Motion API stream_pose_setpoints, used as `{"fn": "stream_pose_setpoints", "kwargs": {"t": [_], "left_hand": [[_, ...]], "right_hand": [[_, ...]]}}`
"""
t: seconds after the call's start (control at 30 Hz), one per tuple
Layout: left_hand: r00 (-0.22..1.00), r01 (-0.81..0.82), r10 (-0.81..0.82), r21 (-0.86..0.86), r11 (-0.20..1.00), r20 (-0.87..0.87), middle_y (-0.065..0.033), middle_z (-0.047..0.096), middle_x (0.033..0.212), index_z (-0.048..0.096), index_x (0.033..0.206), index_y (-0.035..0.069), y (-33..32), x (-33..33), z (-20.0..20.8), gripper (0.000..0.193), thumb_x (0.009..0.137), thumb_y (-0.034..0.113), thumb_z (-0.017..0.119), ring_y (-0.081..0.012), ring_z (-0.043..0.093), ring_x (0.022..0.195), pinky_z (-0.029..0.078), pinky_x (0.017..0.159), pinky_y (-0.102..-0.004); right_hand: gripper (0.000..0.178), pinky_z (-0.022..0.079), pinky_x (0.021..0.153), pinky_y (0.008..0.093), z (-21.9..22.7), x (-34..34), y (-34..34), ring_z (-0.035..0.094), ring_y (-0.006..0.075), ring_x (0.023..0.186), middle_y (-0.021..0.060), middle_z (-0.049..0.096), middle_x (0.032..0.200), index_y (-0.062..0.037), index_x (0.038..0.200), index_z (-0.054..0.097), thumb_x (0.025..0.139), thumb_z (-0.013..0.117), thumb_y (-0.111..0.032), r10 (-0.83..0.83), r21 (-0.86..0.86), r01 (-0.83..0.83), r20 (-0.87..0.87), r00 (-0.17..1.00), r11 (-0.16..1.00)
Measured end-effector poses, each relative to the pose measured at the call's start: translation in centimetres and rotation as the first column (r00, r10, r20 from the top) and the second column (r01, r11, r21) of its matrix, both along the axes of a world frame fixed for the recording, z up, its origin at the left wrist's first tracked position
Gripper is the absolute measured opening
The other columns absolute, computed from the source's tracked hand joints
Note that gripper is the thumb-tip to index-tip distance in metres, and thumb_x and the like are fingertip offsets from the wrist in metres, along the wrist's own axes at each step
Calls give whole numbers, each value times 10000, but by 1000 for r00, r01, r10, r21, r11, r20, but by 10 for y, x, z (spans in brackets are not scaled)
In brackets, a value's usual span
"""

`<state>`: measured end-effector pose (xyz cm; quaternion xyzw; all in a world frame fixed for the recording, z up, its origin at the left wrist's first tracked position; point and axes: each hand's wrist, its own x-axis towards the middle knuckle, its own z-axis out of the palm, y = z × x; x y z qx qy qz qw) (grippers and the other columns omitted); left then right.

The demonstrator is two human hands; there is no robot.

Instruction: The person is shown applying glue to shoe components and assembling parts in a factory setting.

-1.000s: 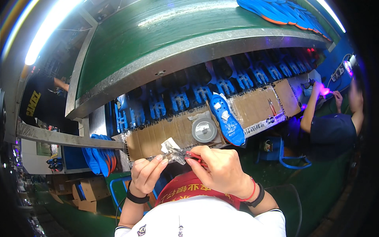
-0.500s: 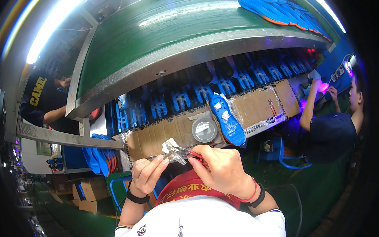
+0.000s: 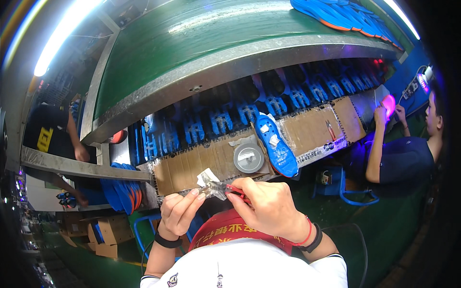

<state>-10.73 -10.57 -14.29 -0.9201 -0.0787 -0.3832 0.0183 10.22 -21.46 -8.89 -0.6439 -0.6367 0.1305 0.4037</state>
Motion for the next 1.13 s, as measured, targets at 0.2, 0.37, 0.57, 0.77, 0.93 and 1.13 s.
{"fn": "stream_pose_setpoints", "kwargs": {"t": [0.2, 0.37, 0.57, 0.77, 0.93, 1.13], "left_hand": [[1000, -9, 9, -24, 1000, 1, -72, 652, 1100, 716, 1020, 23, -2, 0, 1, 269, 754, 31, 758, -167, 546, 834, 469, 668, -292], [1000, -8, 8, -31, 999, -7, -70, 648, 1101, 718, 1018, 26, -2, 0, -1, 267, 754, 30, 757, -167, 548, 843, 473, 668, -291], [1000, 15, -15, -3, 1000, 13, -87, 661, 1093, 722, 1025, 18, 1, 0, -3, 240, 787, 46, 722, -158, 546, 848, 476, 705, -276], [1000, -1, 1, -2, 1000, 14, -90, 660, 1099, 721, 1027, 15, 2, -4, -6, 245, 784, 45, 723, -159, 544, 851, 478, 708, -279], [1000, 12, -12, -12, 1000, 3, -90, 660, 1100, 720, 1026, 14, 2, -4, -5, 251, 777, 36, 726, -163, 541, 861, 478, 706, -278], [1000, -5, 5, -48, 999, 16, -69, 644, 1104, 714, 1014, 28, 1, -6, -5, 278, 742, 23, 770, -171, 549, 848, 473, 661, -298]], "right_hand": [[171, 436, 443, 286, 1, 0, -1, 610, 194, 486, 73, 605, 584, -15, 923, 626, 801, 723, -85, -16, -13, 17, 17, 1000, 1000], [166, 433, 447, 287, -2, -2, 2, 604, 189, 486, 63, 600, 589, -22, 918, 626, 801, 723, -88, -34, 4, 33, 71, 997, 999], [167, 431, 450, 286, -7, -7, 4, 604, 184, 493, 59, 609, 608, -20, 916, 625, 796, 725, -79, -90, 49, 86, 85, 992, 995], [175, 432, 453, 284, -4, -3, 1, 607, 183, 502, 64, 621, 630, -13, 918, 624, 789, 727, -71, -23, 45, 20, 72, 997, 999], [172, 435, 456, 288, -4, -7, 4, 610, 185, 509, 66, 623, 637, -13, 918, 623, 790, 723, -71, -19, 36, 16, 85, 996, 999], [179, 442, 462, 287, -11, -11, 9, 616, 192, 518, 65, 633, 650, -16, 926, 624, 790, 724, -74, -87, 65, 80, 124, 988, 995]]}}
